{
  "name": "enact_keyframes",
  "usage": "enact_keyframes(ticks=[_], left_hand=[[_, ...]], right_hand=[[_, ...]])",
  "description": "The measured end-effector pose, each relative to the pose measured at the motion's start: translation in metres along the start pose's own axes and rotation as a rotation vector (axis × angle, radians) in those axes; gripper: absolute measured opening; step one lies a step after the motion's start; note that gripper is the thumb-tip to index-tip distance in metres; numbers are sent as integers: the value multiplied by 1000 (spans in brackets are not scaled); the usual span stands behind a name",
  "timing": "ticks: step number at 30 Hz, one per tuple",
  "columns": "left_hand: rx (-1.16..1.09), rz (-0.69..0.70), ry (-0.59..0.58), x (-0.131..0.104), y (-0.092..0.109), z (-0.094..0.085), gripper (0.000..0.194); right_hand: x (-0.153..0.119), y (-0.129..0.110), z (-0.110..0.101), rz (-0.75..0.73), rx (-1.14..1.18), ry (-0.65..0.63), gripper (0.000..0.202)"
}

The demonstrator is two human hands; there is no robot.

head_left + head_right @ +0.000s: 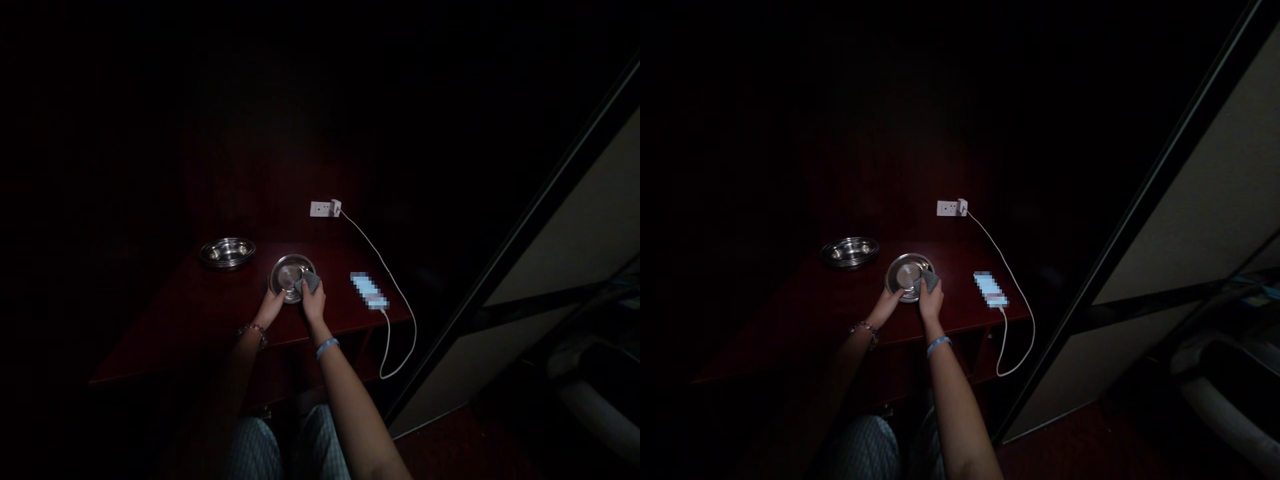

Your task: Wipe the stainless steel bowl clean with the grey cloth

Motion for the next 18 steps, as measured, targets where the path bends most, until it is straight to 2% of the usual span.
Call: enact_keyframes(ticks=[6, 13, 18], left_hand=[[-2, 11, 15, -1, 4, -2, 54], [-8, -18, 9, -5, 12, 0, 40], [-22, -45, 8, -5, 11, 1, 39]], right_hand=[[-1, -2, 0, -6, -3, 0, 27], [-1, -4, -1, -12, 5, 4, 26], [-2, -4, -1, -22, 14, 8, 23]])
Point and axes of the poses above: each hand's wrist, its own x-axis towards the middle knuckle, its own z-axis out of the palm, y = z × x, the point moved 7 cm from there along x, towards the middle knuckle, and after that the axes turned 5 degrees about x, right-handed, at the moved point
